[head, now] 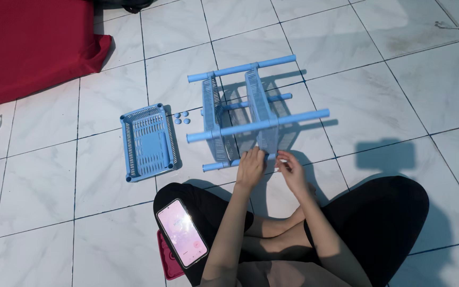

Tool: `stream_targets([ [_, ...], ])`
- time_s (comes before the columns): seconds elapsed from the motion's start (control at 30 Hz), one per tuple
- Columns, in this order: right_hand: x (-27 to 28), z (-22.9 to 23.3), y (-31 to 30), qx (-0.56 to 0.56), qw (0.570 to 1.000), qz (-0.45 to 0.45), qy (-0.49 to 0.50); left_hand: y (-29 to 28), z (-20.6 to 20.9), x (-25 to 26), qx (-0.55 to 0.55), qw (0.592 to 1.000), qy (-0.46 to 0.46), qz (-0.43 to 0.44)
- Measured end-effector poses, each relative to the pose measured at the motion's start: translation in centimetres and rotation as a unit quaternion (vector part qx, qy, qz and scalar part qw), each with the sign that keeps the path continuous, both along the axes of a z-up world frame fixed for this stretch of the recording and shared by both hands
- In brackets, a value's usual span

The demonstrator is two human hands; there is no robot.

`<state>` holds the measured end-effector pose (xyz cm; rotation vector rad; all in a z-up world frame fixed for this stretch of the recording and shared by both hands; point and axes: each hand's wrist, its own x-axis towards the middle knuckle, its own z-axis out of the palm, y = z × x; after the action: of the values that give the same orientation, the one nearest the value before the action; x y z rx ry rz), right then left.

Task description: The person assembles a light blue plastic dish rack by inserting cylindrical rods into the side panels and securing them with small caps. The person repeatedly inserts and removes rods to adjust the fit, then places the base tray next to the assembled frame.

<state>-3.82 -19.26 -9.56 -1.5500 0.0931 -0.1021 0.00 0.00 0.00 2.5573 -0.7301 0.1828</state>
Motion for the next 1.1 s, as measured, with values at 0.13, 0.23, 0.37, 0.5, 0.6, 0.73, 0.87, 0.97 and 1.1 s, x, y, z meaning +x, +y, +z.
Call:
stream_targets([
  [0.13,-1.2,5.5,1.8,-0.197,0.98,-0.025,0.024,0.3,-2.0,-1.0,0.021,1.0,-0.004,-0.005],
  [0.23,-1.4,7.4,2.3,-0.25,0.967,-0.018,0.053,0.3,-3.0,-1.4,0.035,0.999,-0.017,-0.003],
  [0.37,-1.3,7.2,2.6,-0.272,0.961,-0.007,0.054,0.5,-3.7,-1.6,0.052,0.999,0.013,0.006],
  [0.5,-1.4,6.2,2.7,-0.286,0.957,0.007,0.046,0.7,-3.9,-1.8,0.062,0.997,0.043,0.009],
  [0.6,-1.5,5.8,2.4,-0.315,0.948,0.03,0.04,0.7,-4.2,-1.9,0.065,0.995,0.079,0.012],
  [0.73,-1.8,5.5,2.4,-0.341,0.934,0.049,0.097,0.6,-5.0,-2.1,0.059,0.995,0.083,0.017],
  [0.87,-1.7,5.2,2.6,-0.343,0.934,0.05,0.087,0.6,-6.0,-2.2,0.052,0.993,0.102,0.018],
  [0.97,-1.8,4.6,2.8,-0.326,0.938,0.06,0.105,0.7,-6.4,-2.6,0.065,0.989,0.13,0.03],
  [1.1,-1.8,2.6,2.4,-0.341,0.926,0.087,0.135,-0.9,-5.2,-3.8,0.117,0.985,0.099,0.078],
])
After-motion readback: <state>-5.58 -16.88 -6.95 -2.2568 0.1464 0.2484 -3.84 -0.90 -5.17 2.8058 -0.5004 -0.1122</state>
